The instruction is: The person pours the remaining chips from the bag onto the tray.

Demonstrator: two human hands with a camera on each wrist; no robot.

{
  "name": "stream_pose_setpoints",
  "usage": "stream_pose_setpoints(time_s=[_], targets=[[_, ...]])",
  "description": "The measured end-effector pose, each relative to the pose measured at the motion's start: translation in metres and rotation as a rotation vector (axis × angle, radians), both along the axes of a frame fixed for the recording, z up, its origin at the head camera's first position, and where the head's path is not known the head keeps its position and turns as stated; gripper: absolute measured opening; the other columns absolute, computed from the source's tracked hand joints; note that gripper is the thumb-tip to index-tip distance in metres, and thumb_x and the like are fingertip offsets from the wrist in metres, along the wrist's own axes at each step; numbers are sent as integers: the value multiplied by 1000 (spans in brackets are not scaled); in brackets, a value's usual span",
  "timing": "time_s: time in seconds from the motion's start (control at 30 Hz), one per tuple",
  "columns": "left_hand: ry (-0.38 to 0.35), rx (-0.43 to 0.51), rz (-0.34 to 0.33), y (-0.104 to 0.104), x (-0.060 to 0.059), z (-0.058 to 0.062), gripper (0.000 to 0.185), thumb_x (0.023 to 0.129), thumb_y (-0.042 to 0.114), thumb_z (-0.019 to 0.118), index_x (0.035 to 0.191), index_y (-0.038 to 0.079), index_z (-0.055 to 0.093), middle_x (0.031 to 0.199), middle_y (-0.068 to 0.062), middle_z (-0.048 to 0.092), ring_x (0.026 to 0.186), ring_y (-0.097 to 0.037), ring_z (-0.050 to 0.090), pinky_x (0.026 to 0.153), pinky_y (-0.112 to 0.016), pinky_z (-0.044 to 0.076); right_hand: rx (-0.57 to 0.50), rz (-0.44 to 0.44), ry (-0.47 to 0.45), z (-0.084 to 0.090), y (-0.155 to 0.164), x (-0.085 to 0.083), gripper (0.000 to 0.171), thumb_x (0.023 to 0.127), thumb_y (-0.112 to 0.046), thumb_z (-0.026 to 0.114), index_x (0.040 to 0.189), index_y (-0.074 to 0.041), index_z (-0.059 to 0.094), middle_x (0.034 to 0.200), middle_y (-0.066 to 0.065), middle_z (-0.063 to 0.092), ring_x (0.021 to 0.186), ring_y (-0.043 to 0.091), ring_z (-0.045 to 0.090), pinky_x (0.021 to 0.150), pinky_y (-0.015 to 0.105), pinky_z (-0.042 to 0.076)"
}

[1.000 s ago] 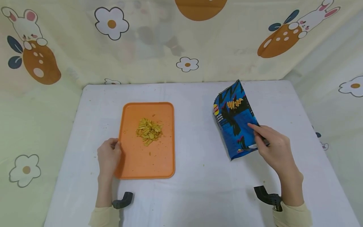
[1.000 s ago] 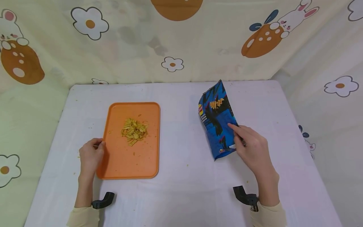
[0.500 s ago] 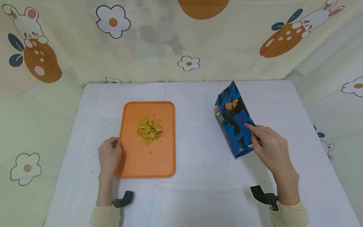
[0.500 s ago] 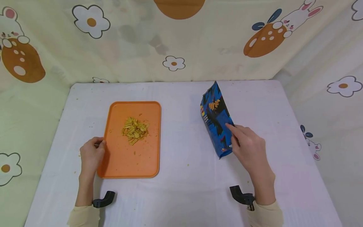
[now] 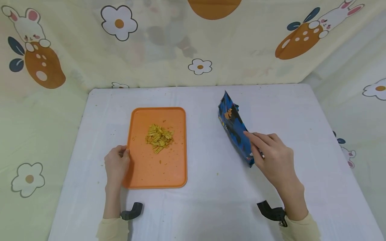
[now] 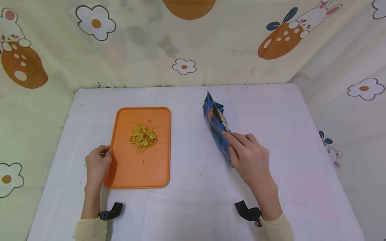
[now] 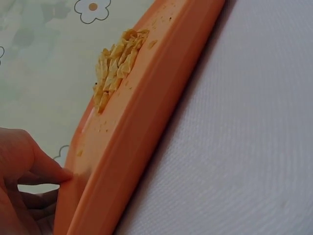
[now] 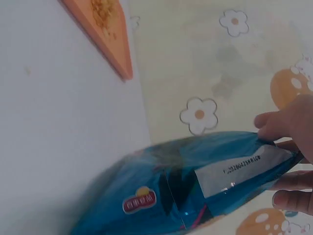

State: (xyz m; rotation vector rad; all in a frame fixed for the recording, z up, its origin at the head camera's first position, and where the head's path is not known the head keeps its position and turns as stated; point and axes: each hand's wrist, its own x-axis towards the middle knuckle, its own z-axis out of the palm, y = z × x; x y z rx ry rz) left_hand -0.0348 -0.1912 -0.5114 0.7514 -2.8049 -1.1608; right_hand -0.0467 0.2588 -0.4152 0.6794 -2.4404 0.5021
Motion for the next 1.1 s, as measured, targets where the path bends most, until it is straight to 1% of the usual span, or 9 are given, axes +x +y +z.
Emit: stream_pose_setpoints(time_s=[0.13, 0.2, 0.37, 0.5, 0.67, 0.77, 0.87, 0.97, 1.1], targets=[[-12, 6, 9, 1, 0, 1, 30, 105, 9, 53, 126, -6, 66, 115, -25, 69, 99, -36, 62, 87, -48, 52, -17, 5, 1, -1, -13, 2, 36, 88, -1, 70, 125, -3, 73, 94, 17, 77, 73, 32, 65, 41, 35, 42], [-7, 4, 10, 1, 0, 1, 29, 104, 9, 53, 126, -6, 66, 114, -25, 69, 99, -36, 62, 87, -48, 52, -11, 9, -11, -1, -20, 3, 38, 87, -2, 73, 125, 0, 70, 92, 18, 75, 72, 32, 66, 41, 36, 45], [0, -5, 10, 2, 1, 1, 28, 104, 8, 54, 125, -6, 67, 113, -25, 69, 97, -36, 63, 84, -46, 52, -13, 39, -27, -6, -38, 5, 32, 82, 0, 79, 112, 5, 70, 90, 19, 71, 74, 33, 67, 46, 40, 53], [-12, -3, 13, 2, 0, 1, 29, 104, 9, 54, 126, -6, 66, 114, -25, 69, 98, -36, 63, 85, -46, 52, -14, 41, -40, -12, -51, 10, 22, 81, 1, 81, 101, 5, 72, 92, 17, 69, 79, 33, 68, 53, 45, 58], [-5, -7, 14, 3, 0, 3, 29, 104, 9, 54, 126, -6, 66, 114, -25, 69, 99, -36, 63, 85, -47, 53, -29, -10, -59, -21, -71, 20, 18, 79, -2, 84, 93, 3, 73, 90, 17, 70, 83, 35, 68, 66, 47, 60], [7, -14, 15, 3, 0, 4, 29, 104, 9, 53, 125, -6, 67, 114, -25, 69, 99, -37, 64, 85, -47, 53, -36, -76, -78, -27, -85, 27, 18, 79, -4, 86, 90, 3, 73, 88, 18, 70, 83, 36, 66, 72, 47, 54], [13, -17, 16, 2, 1, 6, 29, 104, 8, 53, 124, -7, 67, 114, -26, 69, 99, -38, 64, 86, -48, 54, -9, -131, -127, -32, -99, 33, 20, 79, -7, 87, 89, 1, 72, 88, 16, 68, 87, 36, 65, 73, 45, 48], [1, -10, 16, 3, 1, 6, 29, 104, 8, 53, 125, -7, 67, 115, -26, 69, 100, -38, 64, 86, -48, 53, 69, -150, -172, -39, -110, 37, 24, 78, -12, 89, 89, 0, 71, 89, 15, 67, 88, 34, 63, 74, 44, 49], [-28, 2, 13, 4, 1, 6, 30, 105, 9, 53, 126, -6, 66, 117, -25, 68, 101, -37, 63, 87, -48, 53, 166, -141, -207, -50, -119, 40, 23, 78, -13, 89, 89, -1, 72, 89, 14, 67, 87, 32, 63, 75, 43, 51]])
